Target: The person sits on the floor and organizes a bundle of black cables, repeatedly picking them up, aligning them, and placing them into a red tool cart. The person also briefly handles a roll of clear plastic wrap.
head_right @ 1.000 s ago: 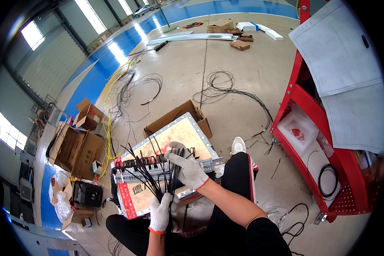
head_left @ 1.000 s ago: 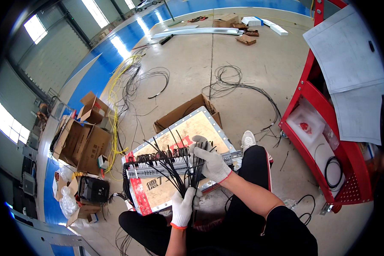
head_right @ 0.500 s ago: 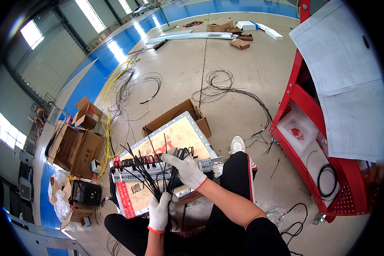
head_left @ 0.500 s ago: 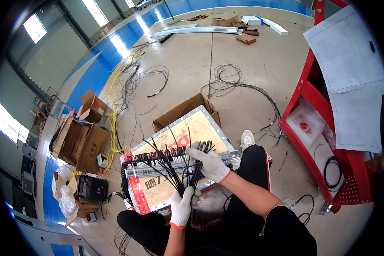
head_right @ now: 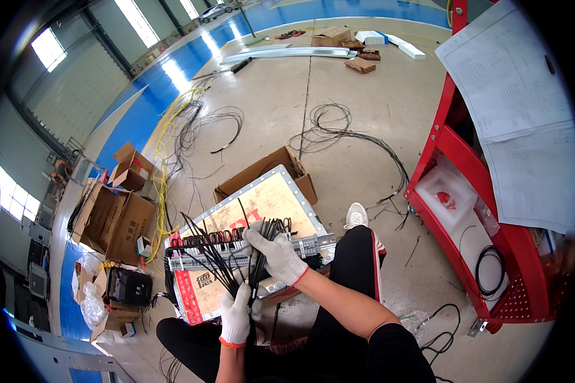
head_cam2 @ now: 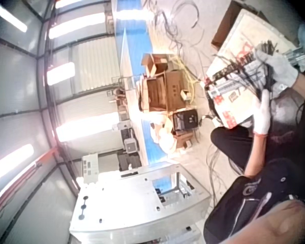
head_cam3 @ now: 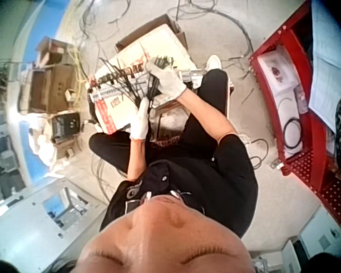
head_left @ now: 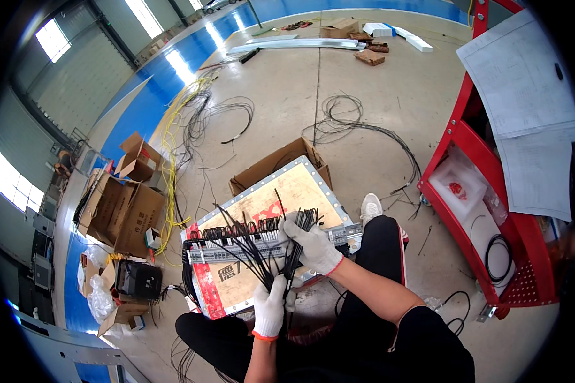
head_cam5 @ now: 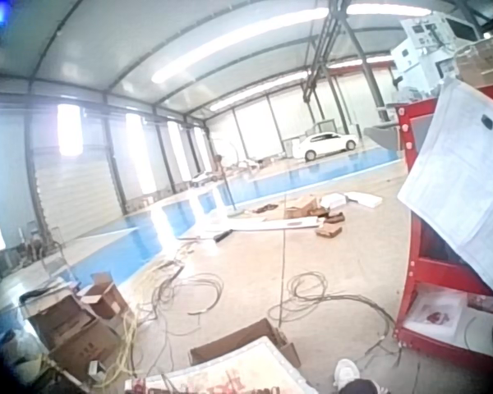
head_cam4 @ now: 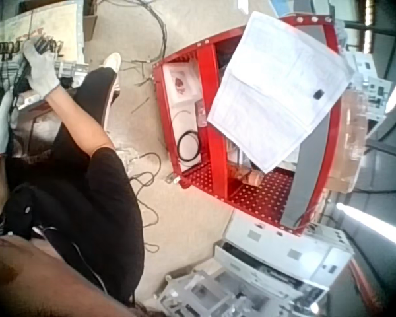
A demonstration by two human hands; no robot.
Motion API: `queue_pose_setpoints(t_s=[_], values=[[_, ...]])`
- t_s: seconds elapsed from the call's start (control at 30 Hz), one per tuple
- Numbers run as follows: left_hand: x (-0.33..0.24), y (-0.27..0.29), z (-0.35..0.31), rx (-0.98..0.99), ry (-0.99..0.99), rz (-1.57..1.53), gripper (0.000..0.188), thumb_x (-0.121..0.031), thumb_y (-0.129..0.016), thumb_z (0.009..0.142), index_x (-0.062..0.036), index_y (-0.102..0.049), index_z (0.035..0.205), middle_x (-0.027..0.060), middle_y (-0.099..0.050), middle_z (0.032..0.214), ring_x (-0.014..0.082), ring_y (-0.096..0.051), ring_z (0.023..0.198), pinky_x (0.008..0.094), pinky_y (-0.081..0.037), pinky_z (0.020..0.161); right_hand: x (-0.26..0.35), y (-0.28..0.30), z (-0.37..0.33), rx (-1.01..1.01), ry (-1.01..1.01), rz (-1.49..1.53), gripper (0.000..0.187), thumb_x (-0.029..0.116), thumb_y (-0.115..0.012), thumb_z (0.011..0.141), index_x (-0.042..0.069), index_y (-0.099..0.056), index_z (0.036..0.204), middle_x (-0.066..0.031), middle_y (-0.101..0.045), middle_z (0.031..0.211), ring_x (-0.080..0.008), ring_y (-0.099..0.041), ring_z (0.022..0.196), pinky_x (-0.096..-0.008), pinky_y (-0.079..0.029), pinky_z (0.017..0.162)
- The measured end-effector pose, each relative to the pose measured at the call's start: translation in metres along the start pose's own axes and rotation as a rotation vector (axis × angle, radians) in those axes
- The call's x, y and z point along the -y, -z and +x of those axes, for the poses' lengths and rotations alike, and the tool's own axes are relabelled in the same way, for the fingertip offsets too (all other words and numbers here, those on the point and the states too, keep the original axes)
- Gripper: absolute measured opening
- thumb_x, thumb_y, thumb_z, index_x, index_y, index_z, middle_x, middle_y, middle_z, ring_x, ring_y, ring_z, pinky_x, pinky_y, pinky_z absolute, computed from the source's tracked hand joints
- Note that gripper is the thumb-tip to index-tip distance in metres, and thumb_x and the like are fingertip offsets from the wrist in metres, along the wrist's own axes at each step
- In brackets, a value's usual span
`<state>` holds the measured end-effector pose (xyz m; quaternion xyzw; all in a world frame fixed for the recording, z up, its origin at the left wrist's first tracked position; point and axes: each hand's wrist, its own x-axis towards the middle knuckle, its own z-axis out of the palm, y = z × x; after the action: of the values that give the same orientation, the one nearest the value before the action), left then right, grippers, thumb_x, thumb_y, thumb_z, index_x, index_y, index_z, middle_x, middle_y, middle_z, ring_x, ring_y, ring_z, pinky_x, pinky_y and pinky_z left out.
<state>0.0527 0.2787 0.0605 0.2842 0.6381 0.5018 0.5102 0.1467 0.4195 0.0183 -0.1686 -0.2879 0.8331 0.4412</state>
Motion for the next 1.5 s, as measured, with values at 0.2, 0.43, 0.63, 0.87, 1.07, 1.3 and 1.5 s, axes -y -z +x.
queue_pose_setpoints(t_s=[0.2,0.43,0.63,0.87,1.07,1.3,1.5], values=[[-0.002,-0.006,-0.001,-0.03,-0.002,0.03,0.03,-0.022,-0.049,0.102,-0.0008,-0.068,0.095,0.0015,-0.059,0.065,0.0072,-0.047,0.048,0.0227,-0.035,0.043,-0.002,0.003,0.0,-0.011,-0.005,-0.085,0.019,0.025,-0.065,0.099,0.006,-0.063,0.102,0.0003,-0.064,0.084,-0.009,-0.059,0.071,-0.0233,-0.048,0.066],[0.001,0.003,0.005,-0.044,-0.05,0.057,0.029,-0.023,-0.048,0.103,-0.0016,-0.066,0.098,0.0017,-0.06,0.065,0.0072,-0.047,0.048,0.0228,-0.033,0.041,-0.006,0.0,-0.007,0.17,-0.073,-0.036,0.018,0.024,-0.065,0.097,0.006,-0.061,0.096,-0.0028,-0.065,0.085,-0.0108,-0.06,0.076,-0.0257,-0.049,0.071],[0.004,-0.005,0.004,-0.123,-0.111,-0.009,0.023,-0.022,-0.046,0.103,-0.0042,-0.058,0.111,0.0054,-0.066,0.077,0.0081,-0.048,0.047,0.024,-0.036,0.039,-0.002,-0.005,-0.012,0.257,-0.221,-0.104,0.017,0.022,-0.067,0.096,0.007,-0.063,0.087,-0.0034,-0.066,0.083,-0.0111,-0.06,0.075,-0.0267,-0.049,0.069],[0.003,-0.002,0.005,-0.121,-0.112,-0.033,0.021,-0.02,-0.046,0.103,-0.0036,-0.058,0.108,0.0072,-0.066,0.078,0.0087,-0.047,0.046,0.0242,-0.036,0.039,-0.026,0.005,-0.007,0.182,-0.144,-0.105,0.016,0.021,-0.07,0.092,0.005,-0.068,0.095,-0.0028,-0.067,0.084,-0.0106,-0.061,0.078,-0.0269,-0.049,0.07],[0.006,0.006,0.004,-0.112,-0.119,0.006,0.021,-0.018,-0.048,0.102,-0.0016,-0.061,0.1,0.0045,-0.063,0.072,0.0078,-0.046,0.046,0.0239,-0.036,0.04,-0.005,-0.006,-0.018,0.166,-0.135,-0.18,0.019,0.016,-0.067,0.093,0.004,-0.068,0.108,-0.005,-0.068,0.095,-0.0118,-0.064,0.087,-0.0269,-0.052,0.081],[0.002,0.0,0.001,-0.035,-0.068,0.018,0.02,-0.019,-0.051,0.102,-0.0016,-0.061,0.101,0.0043,-0.063,0.072,0.0071,-0.047,0.047,0.0229,-0.036,0.04,0.008,-0.003,-0.017,0.134,-0.064,-0.191,0.028,0.016,-0.064,0.097,0.001,-0.064,0.121,-0.0047,-0.069,0.106,-0.0111,-0.063,0.096,-0.0283,-0.052,0.089],[-0.003,-0.002,0.0,-0.024,-0.03,-0.05,0.019,-0.02,-0.05,0.102,-0.0046,-0.061,0.098,0.0034,-0.061,0.07,0.0073,-0.047,0.048,0.0233,-0.036,0.039,0.005,-0.001,-0.014,0.126,-0.03,-0.292,0.022,0.019,-0.064,0.097,0.002,-0.069,0.11,-0.0026,-0.07,0.098,-0.0105,-0.063,0.092,-0.0287,-0.051,0.084]])
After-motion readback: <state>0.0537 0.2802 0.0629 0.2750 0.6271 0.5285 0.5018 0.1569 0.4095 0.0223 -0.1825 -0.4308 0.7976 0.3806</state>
